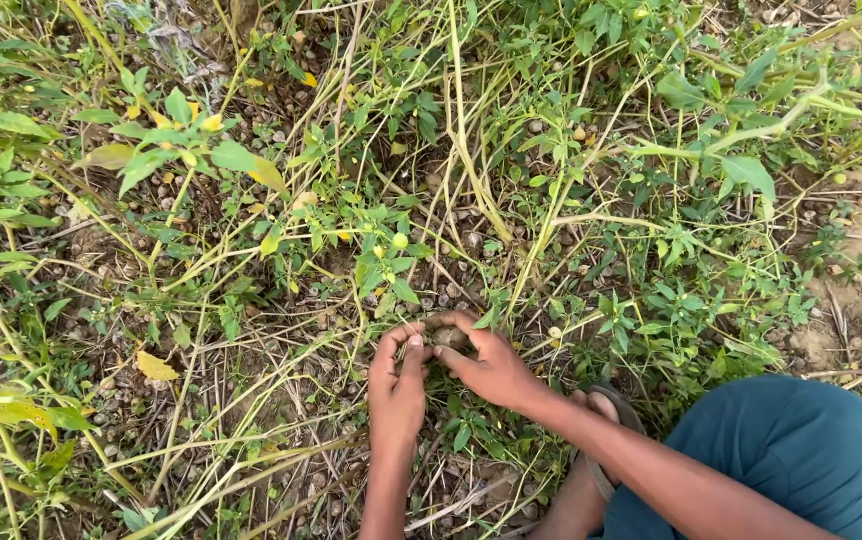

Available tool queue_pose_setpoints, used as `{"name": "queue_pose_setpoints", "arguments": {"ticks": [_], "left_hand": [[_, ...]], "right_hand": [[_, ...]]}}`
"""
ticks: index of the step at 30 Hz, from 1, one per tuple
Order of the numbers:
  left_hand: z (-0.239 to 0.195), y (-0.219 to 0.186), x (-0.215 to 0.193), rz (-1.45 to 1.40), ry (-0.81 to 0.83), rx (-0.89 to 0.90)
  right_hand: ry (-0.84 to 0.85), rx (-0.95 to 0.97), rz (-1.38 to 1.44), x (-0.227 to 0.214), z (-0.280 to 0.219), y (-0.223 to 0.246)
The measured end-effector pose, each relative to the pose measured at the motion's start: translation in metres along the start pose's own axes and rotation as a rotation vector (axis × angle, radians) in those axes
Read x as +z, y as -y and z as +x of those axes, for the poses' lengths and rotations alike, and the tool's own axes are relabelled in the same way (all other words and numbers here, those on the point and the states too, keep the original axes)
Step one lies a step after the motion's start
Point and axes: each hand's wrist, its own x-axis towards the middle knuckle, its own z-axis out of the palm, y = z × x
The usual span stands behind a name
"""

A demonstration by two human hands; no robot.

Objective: The person sits on the ground in a field and picks small green leaves and shoots from low-growing plants by hand, gathering the picked greens in their hands and moving to new plants as they work.

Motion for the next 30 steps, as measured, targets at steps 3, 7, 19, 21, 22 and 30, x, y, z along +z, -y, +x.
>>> {"name": "queue_pose_setpoints", "arguments": {"ticks": [3,7,19,21,22,30], "left_hand": [[-0.002,-0.004,0.001,0.040,-0.005,0.049],[-0.013,-0.014,-0.001,0.507,-0.064,0.252],[-0.155,-0.094,0.035,0.956,0.432,0.336],[-0.162,-0.041,0.055,0.683,0.553,0.310],[-0.175,-0.015,0.067,0.534,0.594,0.289],[-0.103,0.160,0.152,-0.309,0.627,0.220]], "right_hand": [[0.004,0.016,0.006,-0.001,0.000,-0.002],[-0.063,-0.158,-0.214,0.002,-0.002,-0.016],[0.012,-0.062,-0.029,0.009,0.009,-0.040],[-0.031,-0.089,-0.077,0.013,0.010,-0.062],[-0.067,-0.134,-0.146,0.016,0.007,-0.075],[-0.032,-0.199,-0.285,0.014,0.003,-0.072]]}}
